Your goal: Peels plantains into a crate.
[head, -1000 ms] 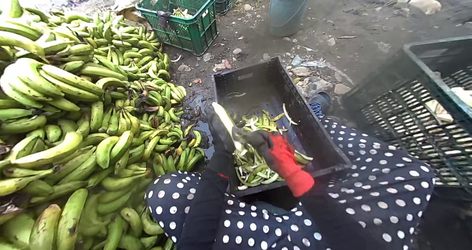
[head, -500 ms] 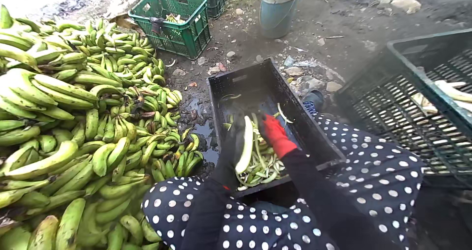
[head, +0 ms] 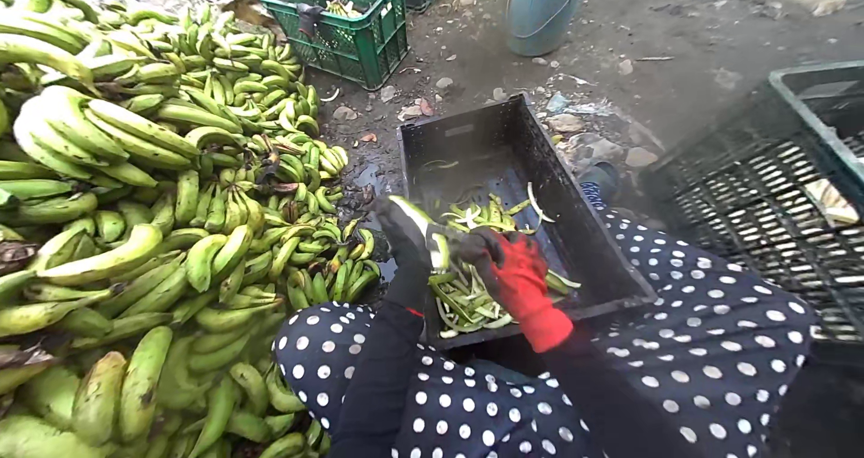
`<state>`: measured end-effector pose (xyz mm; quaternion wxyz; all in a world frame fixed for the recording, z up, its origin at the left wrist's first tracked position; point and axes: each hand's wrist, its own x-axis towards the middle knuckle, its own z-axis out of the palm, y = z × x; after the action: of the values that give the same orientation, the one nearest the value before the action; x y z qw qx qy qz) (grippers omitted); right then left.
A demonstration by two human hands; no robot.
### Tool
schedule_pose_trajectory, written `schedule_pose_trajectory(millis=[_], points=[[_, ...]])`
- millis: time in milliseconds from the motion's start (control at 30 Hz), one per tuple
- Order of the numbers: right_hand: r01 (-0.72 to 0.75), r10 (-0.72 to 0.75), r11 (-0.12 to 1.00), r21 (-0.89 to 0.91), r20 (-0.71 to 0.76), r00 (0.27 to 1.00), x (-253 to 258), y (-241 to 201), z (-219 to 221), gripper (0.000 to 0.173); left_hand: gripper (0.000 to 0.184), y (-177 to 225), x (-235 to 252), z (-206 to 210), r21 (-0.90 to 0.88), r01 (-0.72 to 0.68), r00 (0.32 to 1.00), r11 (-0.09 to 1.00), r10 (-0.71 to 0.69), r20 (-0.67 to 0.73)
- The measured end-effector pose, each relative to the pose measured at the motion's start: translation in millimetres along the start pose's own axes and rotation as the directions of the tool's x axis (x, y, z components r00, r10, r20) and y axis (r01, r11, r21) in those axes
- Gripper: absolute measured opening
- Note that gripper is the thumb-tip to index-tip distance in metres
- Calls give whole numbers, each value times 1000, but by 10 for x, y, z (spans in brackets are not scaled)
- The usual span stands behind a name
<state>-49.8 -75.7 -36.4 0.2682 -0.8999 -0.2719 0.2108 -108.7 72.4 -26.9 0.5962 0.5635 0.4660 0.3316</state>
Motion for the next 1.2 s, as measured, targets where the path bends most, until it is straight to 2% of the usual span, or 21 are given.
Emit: schedule_pose_trajectory(millis=[67,133,200,233,267,333,400,433,500,567,600,633,667,733,800,900,1000,1100,1133,1200], points=[[-69,63,995,66,93,994,192,-29,-64,47,40,-9,-15,-19,151,-144,959,978,100,266],[-66,52,991,116,116,992,414,15,-105,43,44,-81,23,-57,219,-240,860,946,103,500],[-76,56,992,105,183,982,567,74,-179,40,45,-116,-81,-37,191,-290,769,938,109,630],[-76,57,993,94,191,980,615,103,-203,39,47,-97,-147,-3,180,-277,753,944,97,651],[-74,56,993,96,179,982,637,116,-214,38,46,-61,-182,31,158,-225,774,961,77,628],[-66,49,988,140,122,991,585,123,-186,38,43,-9,-138,106,25,-84,864,996,60,500],[-31,21,989,142,71,997,397,109,-127,45,51,-2,-129,68,-58,5,952,998,13,304],[1,-7,994,108,50,999,270,96,-86,51,51,-36,-155,-2,-80,15,973,997,4,229],[110,-107,993,37,-71,992,60,124,65,59,52,108,-247,-49,-87,99,990,991,-89,108],[206,-202,979,-5,-226,953,-43,173,192,64,49,622,-472,19,-10,344,939,939,-344,32],[222,-218,975,-12,-258,941,-57,180,207,65,49,607,-527,9,6,318,947,948,-318,33],[206,-204,978,-17,-248,947,-53,176,190,63,50,425,-507,-38,7,229,971,973,-229,64],[168,-168,986,-14,-198,966,-35,162,145,60,51,143,-392,-93,-14,151,985,988,-149,92],[62,-63,998,-10,-39,997,45,99,15,52,49,-124,-164,-99,-24,99,984,995,-95,151],[-3,3,1000,-1,52,999,129,86,-61,50,54,-151,-49,-59,20,98,968,995,-100,231],[23,-23,1000,7,4,1000,130,106,-88,52,45,-155,55,-42,24,-21,939,999,12,342],[-58,52,995,79,79,996,230,85,-125,49,47,-178,28,-45,18,-93,888,995,75,453],[-109,81,981,160,172,982,529,159,-181,39,51,-126,-169,-5,107,-160,772,981,57,633],[-108,80,983,150,183,980,607,197,-197,39,51,-96,-221,31,84,-117,746,990,32,666],[-86,61,979,184,137,989,643,244,-192,39,47,-77,-203,101,-79,118,758,990,-38,651]])
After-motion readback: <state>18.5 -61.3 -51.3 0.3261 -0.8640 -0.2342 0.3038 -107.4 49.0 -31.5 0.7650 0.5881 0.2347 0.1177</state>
